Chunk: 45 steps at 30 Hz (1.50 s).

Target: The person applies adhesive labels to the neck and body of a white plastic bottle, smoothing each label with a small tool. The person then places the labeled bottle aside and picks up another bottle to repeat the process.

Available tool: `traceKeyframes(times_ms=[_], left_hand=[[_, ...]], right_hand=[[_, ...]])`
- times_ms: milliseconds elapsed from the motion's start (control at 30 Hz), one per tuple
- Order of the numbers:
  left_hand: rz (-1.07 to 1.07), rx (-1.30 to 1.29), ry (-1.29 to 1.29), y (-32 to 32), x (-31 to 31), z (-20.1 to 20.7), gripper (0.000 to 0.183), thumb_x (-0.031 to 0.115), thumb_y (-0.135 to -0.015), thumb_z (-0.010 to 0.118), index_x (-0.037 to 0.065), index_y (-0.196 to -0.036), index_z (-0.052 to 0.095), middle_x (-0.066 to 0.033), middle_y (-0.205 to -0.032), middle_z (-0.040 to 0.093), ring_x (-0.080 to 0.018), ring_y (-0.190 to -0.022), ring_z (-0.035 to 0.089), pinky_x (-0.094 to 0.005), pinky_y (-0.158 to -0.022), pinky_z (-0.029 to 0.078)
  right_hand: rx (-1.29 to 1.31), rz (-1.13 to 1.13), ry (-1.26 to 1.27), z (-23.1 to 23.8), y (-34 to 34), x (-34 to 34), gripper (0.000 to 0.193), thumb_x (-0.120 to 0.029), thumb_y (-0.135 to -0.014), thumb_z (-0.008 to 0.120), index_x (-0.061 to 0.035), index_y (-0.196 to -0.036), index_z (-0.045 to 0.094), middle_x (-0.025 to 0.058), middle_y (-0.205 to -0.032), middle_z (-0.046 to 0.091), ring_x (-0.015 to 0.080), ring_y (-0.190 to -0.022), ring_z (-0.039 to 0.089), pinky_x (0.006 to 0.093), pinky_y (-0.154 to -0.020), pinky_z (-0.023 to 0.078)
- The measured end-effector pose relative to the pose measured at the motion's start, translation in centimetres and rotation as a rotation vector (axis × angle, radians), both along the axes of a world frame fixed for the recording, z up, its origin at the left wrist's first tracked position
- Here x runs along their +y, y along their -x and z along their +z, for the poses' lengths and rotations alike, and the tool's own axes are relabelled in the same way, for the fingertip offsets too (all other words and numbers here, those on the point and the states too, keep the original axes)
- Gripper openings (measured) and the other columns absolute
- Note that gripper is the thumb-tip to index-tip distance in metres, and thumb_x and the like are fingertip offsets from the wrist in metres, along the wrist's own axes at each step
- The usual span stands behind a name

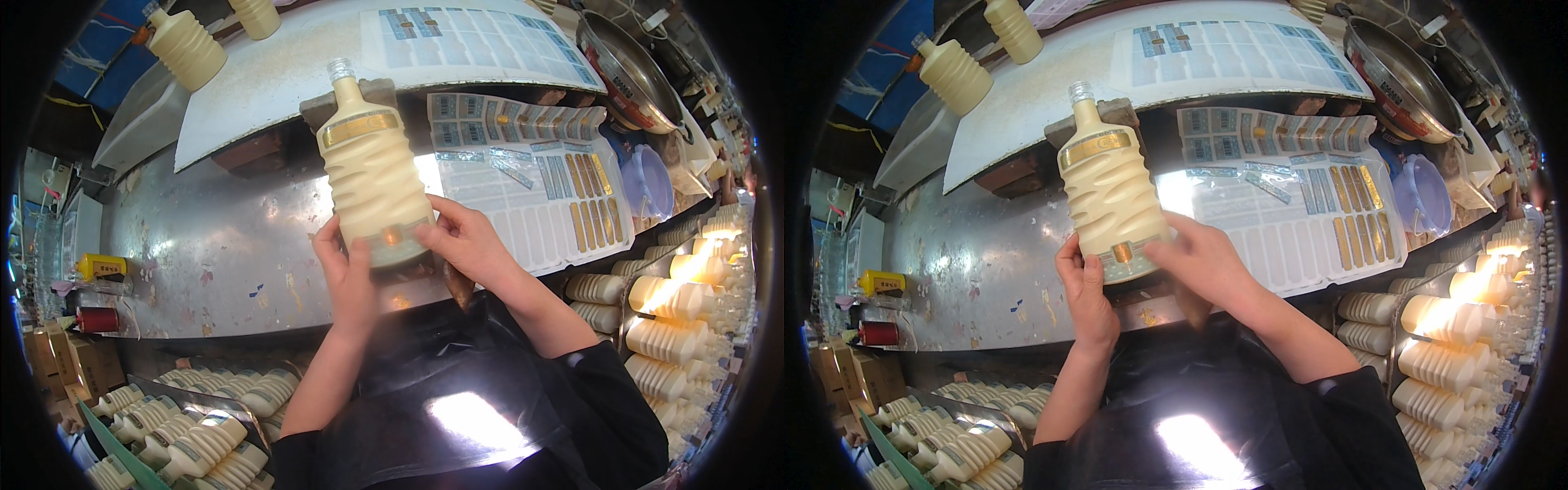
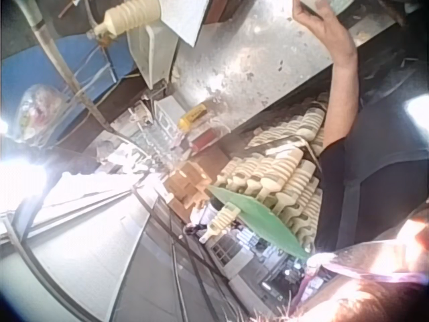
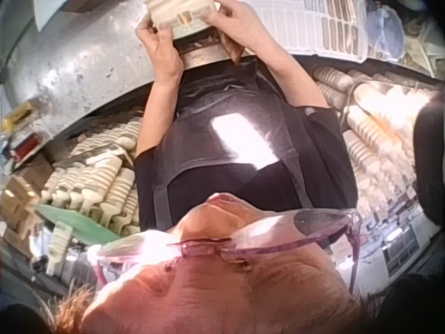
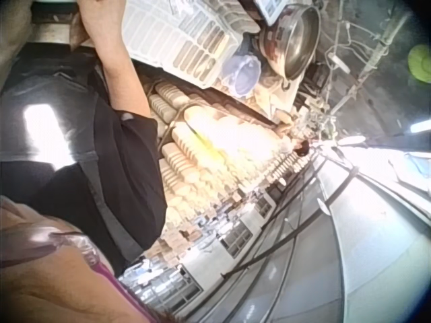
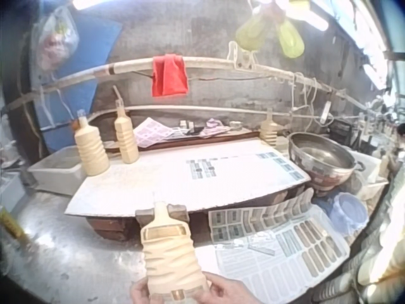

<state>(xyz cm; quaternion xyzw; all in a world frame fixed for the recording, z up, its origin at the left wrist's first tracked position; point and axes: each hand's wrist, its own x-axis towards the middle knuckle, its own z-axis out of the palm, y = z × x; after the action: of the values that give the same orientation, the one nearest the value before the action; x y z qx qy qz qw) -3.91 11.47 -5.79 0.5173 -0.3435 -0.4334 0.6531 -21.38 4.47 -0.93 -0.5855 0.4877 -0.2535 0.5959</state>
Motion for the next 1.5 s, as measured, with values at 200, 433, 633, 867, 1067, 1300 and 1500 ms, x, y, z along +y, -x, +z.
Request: traceKeyframes(times_ms=[200, 433, 633, 867, 1067, 1300, 1500], left_hand=[[0.004, 0.043, 0.005, -0.3, 0.0, 0.0, 0.051, 0.022, -0.105, 0.054, 0.001, -0.145, 0.032, -0.0164, -0.143, 0.042, -0.0233, -0.133, 0.041, -0.0391, -0.115, 0.031], [-0.024, 0.057, -0.003, -0.3, 0.0, 0.7, 0.048, 0.017, -0.104, 0.055, 0.002, -0.144, 0.034, -0.015, -0.142, 0.044, -0.0224, -0.132, 0.043, -0.0381, -0.114, 0.033], [-0.012, 0.084, 0.027, -0.6, 0.0, 0.7, 0.043, 0.018, -0.106, 0.052, 0.002, -0.143, 0.038, -0.0136, -0.139, 0.047, -0.0209, -0.129, 0.046, -0.0365, -0.112, 0.036], [-0.032, 0.205, 0.004, -1.4, 0.1, 0.3, 0.039, 0.022, -0.108, 0.047, 0.002, -0.141, 0.041, -0.0128, -0.137, 0.049, -0.0201, -0.126, 0.048, -0.0356, -0.109, 0.039], [0.047, -0.116, 0.014, -0.2, -0.8, 0.1, 0.043, 0.029, -0.11, 0.039, 0.001, -0.142, 0.038, -0.0144, -0.139, 0.046, -0.0219, -0.128, 0.045, -0.0368, -0.112, 0.035], [0.059, -0.199, 0.053, 0.1, -0.6, -0.9, 0.046, 0.028, -0.11, 0.039, -0.001, -0.145, 0.033, -0.0166, -0.142, 0.044, -0.0229, -0.132, 0.042, -0.0369, -0.115, 0.031], [-0.026, -0.067, 0.041, -0.6, 0.2, -0.4, 0.062, 0.034, -0.104, 0.054, -0.001, -0.149, 0.031, -0.0179, -0.147, 0.043, -0.0252, -0.136, 0.043, -0.0391, -0.116, 0.033]], right_hand=[[-0.054, -0.041, -0.044, 0.8, 0.9, -0.4, 0.047, -0.03, -0.1, 0.062, -0.0024, -0.137, 0.061, -0.0036, -0.077, 0.058, 0.0045, -0.069, 0.05, 0.0216, -0.064, 0.043], [0.139, 0.111, 0.622, 4.8, -0.4, 0.8, 0.024, -0.001, -0.09, 0.068, -0.001, -0.113, 0.066, 0.009, -0.096, 0.067, 0.019, -0.089, 0.067, 0.0316, -0.08, 0.054], [0.332, 0.093, 1.243, 4.5, -1.0, 0.9, 0.03, -0.004, -0.084, 0.071, -0.0032, -0.114, 0.067, 0.0126, -0.103, 0.07, 0.03, -0.09, 0.07, 0.0393, -0.076, 0.056], [0.25, 0.214, 0.97, 4.1, -1.7, 4.4, 0.023, -0.003, -0.087, 0.065, -0.0021, -0.11, 0.065, 0.0133, -0.094, 0.068, 0.0235, -0.078, 0.068, 0.0366, -0.069, 0.055], [0.218, -0.055, 0.666, 3.1, -3.4, 3.6, 0.031, -0.004, -0.094, 0.056, -0.0002, -0.124, 0.047, 0.0174, -0.108, 0.06, 0.0293, -0.097, 0.063, 0.0382, -0.087, 0.052], [0.089, -0.315, 0.526, -1.6, -0.4, 2.4, 0.033, -0.008, -0.095, 0.051, 0.0028, -0.126, 0.048, 0.0224, -0.119, 0.058, 0.0346, -0.114, 0.057, 0.041, -0.102, 0.045], [-0.112, -0.367, 0.408, -0.6, -0.4, 2.2, 0.034, -0.007, -0.094, 0.056, 0.002, -0.127, 0.05, 0.0187, -0.117, 0.061, 0.0294, -0.11, 0.061, 0.0386, -0.1, 0.047]])
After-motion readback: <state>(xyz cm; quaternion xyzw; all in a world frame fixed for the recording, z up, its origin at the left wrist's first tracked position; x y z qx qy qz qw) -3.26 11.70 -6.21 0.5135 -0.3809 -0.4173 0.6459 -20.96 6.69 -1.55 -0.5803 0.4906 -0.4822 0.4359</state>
